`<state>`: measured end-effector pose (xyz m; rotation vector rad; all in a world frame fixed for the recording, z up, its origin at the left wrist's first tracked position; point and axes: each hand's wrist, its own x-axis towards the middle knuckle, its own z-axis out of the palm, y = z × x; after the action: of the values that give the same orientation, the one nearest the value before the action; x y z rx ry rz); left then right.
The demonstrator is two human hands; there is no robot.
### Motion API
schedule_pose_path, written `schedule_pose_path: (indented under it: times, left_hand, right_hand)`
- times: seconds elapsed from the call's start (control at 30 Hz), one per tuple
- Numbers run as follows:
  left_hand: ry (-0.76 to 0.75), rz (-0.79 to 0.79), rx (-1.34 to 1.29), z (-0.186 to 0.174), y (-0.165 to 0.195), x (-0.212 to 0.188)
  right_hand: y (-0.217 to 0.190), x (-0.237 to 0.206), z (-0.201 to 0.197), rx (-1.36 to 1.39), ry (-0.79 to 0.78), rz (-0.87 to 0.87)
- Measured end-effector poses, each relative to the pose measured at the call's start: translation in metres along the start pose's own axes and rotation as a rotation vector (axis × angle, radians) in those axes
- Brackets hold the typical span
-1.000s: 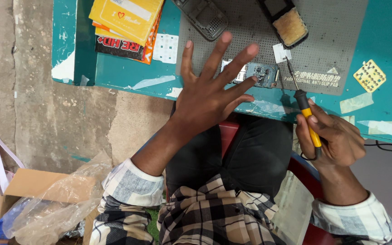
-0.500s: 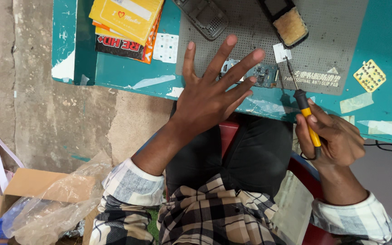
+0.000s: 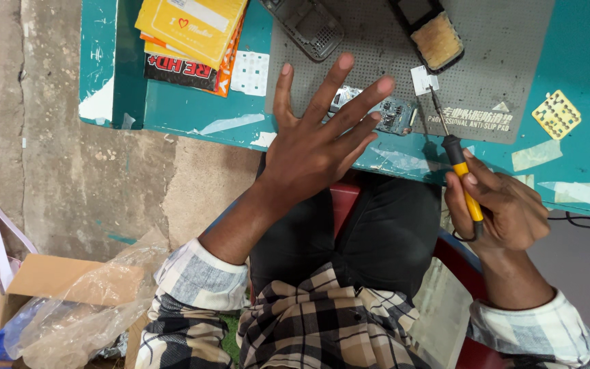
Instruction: The person uses a screwdriver to work on a small electronic component placed on a workbench. They hold the component steady with one hand while manipulating it with the screwdriver in the other hand.
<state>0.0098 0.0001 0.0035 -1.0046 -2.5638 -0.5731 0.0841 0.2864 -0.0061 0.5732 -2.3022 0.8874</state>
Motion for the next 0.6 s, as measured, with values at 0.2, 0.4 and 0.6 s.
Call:
schedule_pose_path:
  times: [0.2,0.4,0.6]
  left_hand:
    - [-0.006,-0.005,0.015,-0.001,-0.001,0.001]
    - [0.0,-0.008,0.014,0.0,0.001,0.004]
    - [-0.035,-0.027,-0.002,-0.001,0.004,0.002]
  right_hand:
    - [0.005,-0.008,0.0,-0.006,-0.012,-0.016]
    - [0.003,0.0,0.0,-0.085,-0.086,-0.147]
    - [-0.014,0.004,0.006,-0.129,-0.162,-0.192]
